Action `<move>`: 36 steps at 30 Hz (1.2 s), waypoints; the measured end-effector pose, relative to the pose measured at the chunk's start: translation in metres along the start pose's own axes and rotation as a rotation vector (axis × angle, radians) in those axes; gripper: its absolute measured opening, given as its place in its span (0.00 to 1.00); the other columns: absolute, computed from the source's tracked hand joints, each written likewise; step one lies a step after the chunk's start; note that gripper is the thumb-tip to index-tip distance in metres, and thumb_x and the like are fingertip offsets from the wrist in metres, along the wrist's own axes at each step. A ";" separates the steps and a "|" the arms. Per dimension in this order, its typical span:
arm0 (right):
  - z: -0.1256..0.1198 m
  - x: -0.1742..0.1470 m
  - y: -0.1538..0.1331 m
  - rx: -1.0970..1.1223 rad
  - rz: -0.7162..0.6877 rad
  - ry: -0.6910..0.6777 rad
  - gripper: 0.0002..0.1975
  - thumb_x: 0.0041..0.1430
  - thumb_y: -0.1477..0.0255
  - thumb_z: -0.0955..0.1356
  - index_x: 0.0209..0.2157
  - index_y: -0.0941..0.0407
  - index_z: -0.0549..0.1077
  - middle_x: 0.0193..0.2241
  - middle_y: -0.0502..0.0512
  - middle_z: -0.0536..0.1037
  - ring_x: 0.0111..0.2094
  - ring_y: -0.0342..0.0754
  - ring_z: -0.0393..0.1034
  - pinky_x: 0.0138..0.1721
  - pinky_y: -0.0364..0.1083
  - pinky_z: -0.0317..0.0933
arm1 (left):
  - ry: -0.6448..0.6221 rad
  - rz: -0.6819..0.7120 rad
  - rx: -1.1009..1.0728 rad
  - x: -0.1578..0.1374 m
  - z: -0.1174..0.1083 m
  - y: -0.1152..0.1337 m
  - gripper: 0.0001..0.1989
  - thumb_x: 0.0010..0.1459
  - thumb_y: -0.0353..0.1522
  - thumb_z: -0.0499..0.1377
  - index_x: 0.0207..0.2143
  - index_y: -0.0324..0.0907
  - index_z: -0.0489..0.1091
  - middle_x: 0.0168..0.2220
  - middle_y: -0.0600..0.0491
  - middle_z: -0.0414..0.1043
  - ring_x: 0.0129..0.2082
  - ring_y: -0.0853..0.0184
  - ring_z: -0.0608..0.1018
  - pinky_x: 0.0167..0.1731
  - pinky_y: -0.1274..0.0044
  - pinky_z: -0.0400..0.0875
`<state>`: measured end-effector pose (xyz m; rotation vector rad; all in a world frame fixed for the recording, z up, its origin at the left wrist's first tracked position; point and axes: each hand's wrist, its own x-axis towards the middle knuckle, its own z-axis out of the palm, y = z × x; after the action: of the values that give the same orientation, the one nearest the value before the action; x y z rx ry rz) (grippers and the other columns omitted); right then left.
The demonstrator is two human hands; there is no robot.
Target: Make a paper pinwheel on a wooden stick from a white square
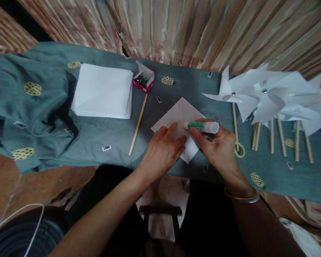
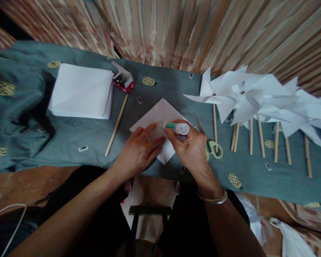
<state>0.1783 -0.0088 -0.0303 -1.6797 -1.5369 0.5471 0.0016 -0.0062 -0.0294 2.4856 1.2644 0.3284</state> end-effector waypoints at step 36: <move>-0.018 0.008 -0.004 1.104 0.513 -0.136 0.12 0.47 0.61 0.78 0.30 0.52 0.77 0.26 0.46 0.81 0.27 0.40 0.77 0.34 0.38 0.74 | 0.204 -0.128 -0.737 -0.006 0.002 -0.005 0.18 0.60 0.31 0.56 0.52 0.42 0.74 0.59 0.45 0.70 0.55 0.56 0.72 0.58 0.61 0.64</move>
<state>0.1906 -0.0056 -0.0144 -1.1043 -0.5842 1.4667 -0.0049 -0.0084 -0.0336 1.7694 1.0992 0.8552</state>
